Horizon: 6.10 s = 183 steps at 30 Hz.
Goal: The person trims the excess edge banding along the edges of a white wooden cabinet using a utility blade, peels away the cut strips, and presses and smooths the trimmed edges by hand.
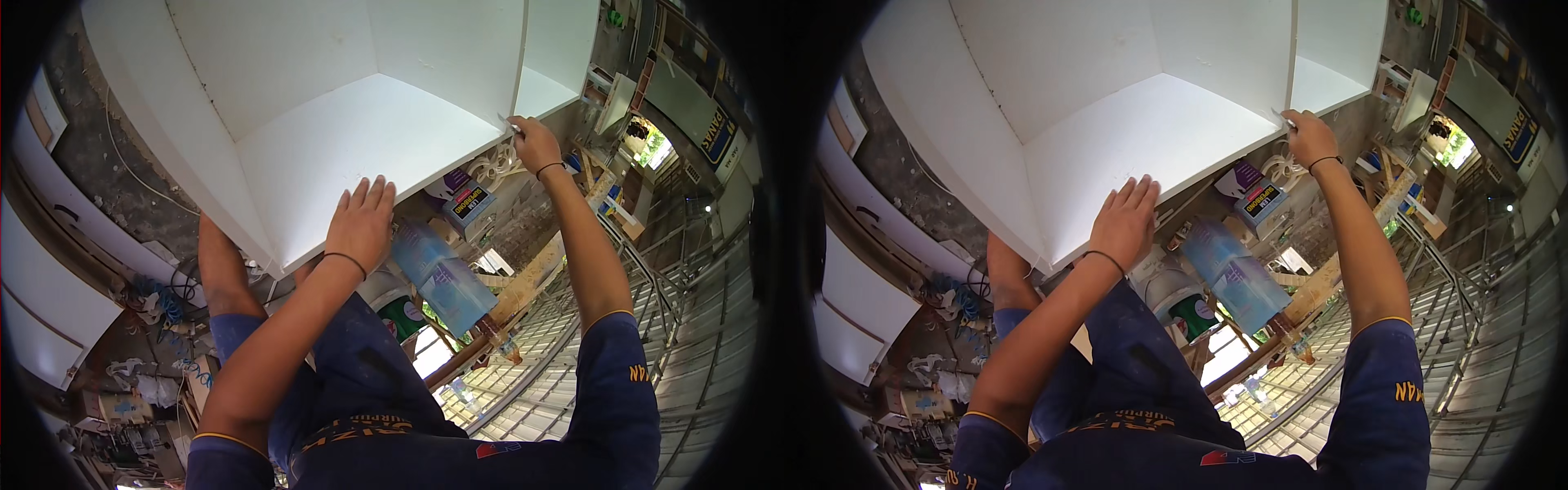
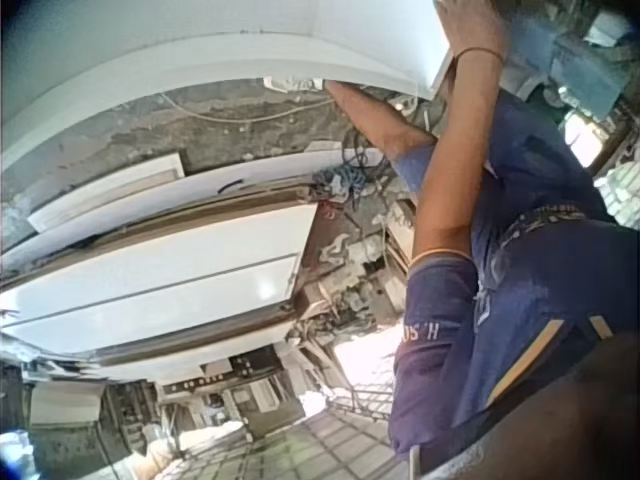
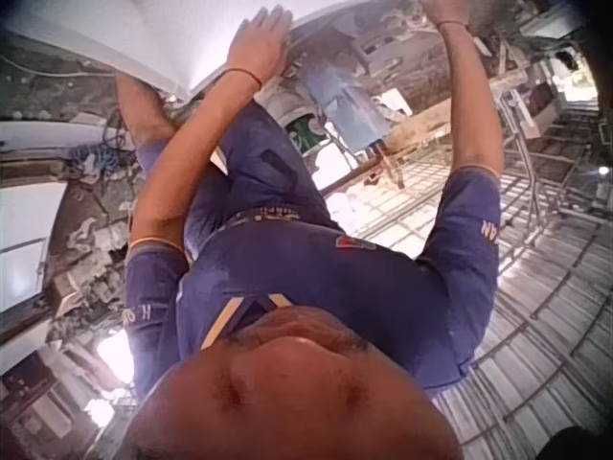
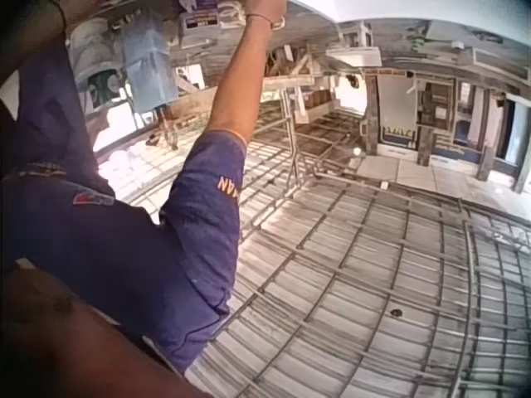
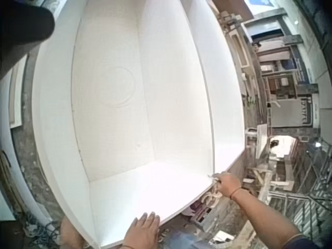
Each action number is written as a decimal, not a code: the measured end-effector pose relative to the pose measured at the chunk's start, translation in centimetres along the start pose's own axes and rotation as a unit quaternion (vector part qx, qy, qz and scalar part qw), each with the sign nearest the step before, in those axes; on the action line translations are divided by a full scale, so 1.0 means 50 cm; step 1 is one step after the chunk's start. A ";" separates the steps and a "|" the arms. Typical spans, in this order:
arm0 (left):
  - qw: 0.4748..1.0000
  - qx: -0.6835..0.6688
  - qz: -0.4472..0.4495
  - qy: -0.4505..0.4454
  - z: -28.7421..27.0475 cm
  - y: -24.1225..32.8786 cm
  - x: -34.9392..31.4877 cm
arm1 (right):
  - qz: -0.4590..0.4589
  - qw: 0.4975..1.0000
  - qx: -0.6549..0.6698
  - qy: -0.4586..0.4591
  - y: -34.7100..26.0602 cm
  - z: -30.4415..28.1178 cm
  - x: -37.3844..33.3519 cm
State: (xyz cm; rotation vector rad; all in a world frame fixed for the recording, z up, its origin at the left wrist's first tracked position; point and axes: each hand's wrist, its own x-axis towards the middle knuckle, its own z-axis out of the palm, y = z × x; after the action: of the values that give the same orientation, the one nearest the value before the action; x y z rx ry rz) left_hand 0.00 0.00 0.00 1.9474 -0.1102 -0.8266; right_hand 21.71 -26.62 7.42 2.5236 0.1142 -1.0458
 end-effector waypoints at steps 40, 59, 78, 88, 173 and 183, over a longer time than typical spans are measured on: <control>0.746 -0.136 -0.288 0.585 -0.438 -0.170 0.080 | -0.142 0.980 -0.024 0.135 0.047 0.108 -0.040; 0.749 0.169 -0.405 0.496 -0.443 -0.177 0.104 | -0.140 0.977 0.078 0.144 0.087 0.052 -0.021; 0.746 0.166 -0.431 0.479 -0.451 -0.175 0.102 | -0.119 0.990 -0.080 -0.012 0.037 0.023 0.016; 0.743 0.160 -0.442 0.476 -0.453 -0.167 0.096 | -0.079 0.996 0.049 -0.001 0.037 0.027 0.017; 0.760 0.151 -0.399 0.491 -0.455 -0.164 0.086 | -0.166 0.975 0.144 0.032 -0.416 0.097 -0.228; 0.791 0.085 -0.379 0.473 -0.461 -0.176 0.079 | -0.068 0.935 0.338 0.083 -0.573 0.122 -0.308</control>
State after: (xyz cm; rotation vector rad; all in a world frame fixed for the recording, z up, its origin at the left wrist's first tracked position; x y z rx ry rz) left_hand 14.32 20.35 -2.49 2.3717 1.3077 -0.1983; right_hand 0.18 -1.63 4.62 3.2691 -0.0337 -1.0501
